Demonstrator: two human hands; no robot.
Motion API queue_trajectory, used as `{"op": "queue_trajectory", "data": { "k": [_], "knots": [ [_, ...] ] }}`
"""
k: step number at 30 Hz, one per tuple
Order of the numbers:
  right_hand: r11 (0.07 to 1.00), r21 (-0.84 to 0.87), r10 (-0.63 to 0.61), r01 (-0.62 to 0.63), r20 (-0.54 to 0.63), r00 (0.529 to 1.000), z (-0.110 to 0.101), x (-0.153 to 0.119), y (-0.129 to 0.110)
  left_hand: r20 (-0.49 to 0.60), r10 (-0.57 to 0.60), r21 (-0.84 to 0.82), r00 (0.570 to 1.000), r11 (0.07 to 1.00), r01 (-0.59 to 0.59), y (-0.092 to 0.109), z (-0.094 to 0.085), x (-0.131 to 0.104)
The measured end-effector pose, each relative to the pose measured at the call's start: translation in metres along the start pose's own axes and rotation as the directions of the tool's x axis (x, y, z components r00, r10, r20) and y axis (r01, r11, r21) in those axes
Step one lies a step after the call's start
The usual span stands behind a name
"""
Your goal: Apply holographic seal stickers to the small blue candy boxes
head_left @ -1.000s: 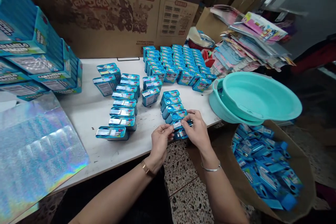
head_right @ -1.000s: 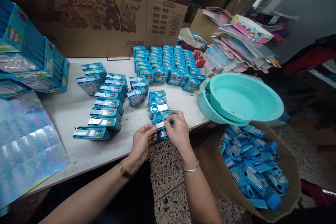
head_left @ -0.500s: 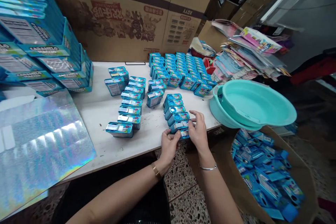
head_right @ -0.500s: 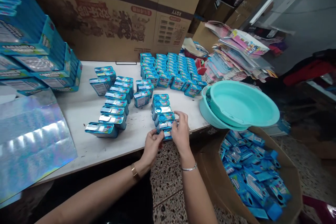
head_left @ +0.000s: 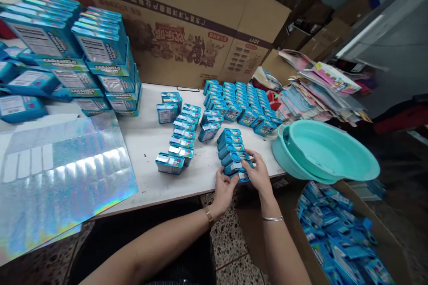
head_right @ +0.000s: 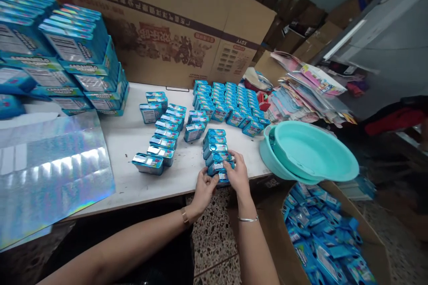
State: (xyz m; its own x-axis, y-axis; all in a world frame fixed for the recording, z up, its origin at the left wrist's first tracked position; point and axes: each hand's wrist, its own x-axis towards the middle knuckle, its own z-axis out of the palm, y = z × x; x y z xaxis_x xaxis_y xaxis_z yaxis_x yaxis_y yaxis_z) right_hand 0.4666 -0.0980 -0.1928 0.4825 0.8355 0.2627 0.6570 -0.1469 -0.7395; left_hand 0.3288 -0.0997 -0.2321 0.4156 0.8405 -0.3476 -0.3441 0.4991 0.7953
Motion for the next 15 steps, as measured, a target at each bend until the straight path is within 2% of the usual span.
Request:
{"op": "queue_trajectory", "data": {
  "k": [3,5,7,9,12,15],
  "knots": [
    [0.999,-0.03,-0.034,0.033,-0.012,0.999,-0.001,0.002,0.0,0.051,0.018,-0.037,0.999,0.999,-0.016,-0.001,-0.005,0.0],
    [0.999,-0.038,-0.035,0.034,-0.027,0.999,-0.003,0.001,-0.003,0.061,-0.011,-0.048,0.998,0.999,0.014,0.001,-0.015,-0.005],
    [0.995,-0.078,-0.068,0.064,-0.049,0.996,-0.007,-0.004,-0.007,0.065,-0.015,0.001,0.998,1.0,0.015,0.005,-0.029,-0.012],
    [0.976,-0.157,-0.159,0.152,-0.032,0.987,-0.01,-0.014,-0.011,0.077,0.027,0.093,0.997,0.995,-0.034,0.011,-0.043,-0.019],
    [0.898,-0.313,-0.281,0.308,0.129,0.951,-0.012,-0.035,-0.012,0.12,0.124,0.203,0.985,0.968,-0.147,0.023,-0.057,-0.024],
    [0.771,-0.479,-0.306,0.42,0.301,0.903,-0.012,-0.054,-0.009,0.14,0.15,0.241,0.979,0.954,-0.181,0.036,-0.064,-0.027]
  ]
}}
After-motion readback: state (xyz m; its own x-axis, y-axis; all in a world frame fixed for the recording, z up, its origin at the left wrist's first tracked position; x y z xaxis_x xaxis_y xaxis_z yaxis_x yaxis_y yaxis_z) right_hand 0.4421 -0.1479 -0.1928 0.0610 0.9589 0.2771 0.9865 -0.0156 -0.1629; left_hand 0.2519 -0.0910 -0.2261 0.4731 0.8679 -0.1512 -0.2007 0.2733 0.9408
